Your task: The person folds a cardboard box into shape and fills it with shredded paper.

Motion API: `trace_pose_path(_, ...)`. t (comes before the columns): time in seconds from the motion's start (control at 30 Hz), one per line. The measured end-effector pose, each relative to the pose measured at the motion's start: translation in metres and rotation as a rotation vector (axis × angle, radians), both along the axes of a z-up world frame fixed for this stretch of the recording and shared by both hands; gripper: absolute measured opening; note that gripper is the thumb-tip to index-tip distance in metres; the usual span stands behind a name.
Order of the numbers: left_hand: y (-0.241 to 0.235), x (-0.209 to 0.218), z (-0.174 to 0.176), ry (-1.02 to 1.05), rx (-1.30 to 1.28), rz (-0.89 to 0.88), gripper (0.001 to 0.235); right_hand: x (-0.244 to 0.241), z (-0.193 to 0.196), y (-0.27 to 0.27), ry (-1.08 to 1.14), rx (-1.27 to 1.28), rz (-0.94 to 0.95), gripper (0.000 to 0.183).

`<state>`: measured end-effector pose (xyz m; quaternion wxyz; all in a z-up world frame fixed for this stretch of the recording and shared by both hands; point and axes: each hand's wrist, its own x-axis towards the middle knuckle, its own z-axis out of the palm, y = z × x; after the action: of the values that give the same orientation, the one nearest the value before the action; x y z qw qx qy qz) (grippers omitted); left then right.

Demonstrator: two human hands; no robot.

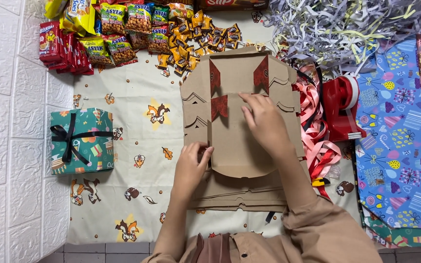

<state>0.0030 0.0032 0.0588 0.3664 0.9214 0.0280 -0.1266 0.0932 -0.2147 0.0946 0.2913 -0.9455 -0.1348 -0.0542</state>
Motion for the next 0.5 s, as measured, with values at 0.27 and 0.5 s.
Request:
trace_pose_path(0.27,-0.004,-0.003,-0.01,-0.095,-0.066,0.039,0.026,0.032,-0.02,0.039,0.262,-0.077,0.174,0.045)
trace_pose_path(0.5,0.003,-0.001,-0.028,-0.018,-0.258,0.168,0.027,0.035,-0.033,0.038,0.248,-0.009,0.201,0.033)
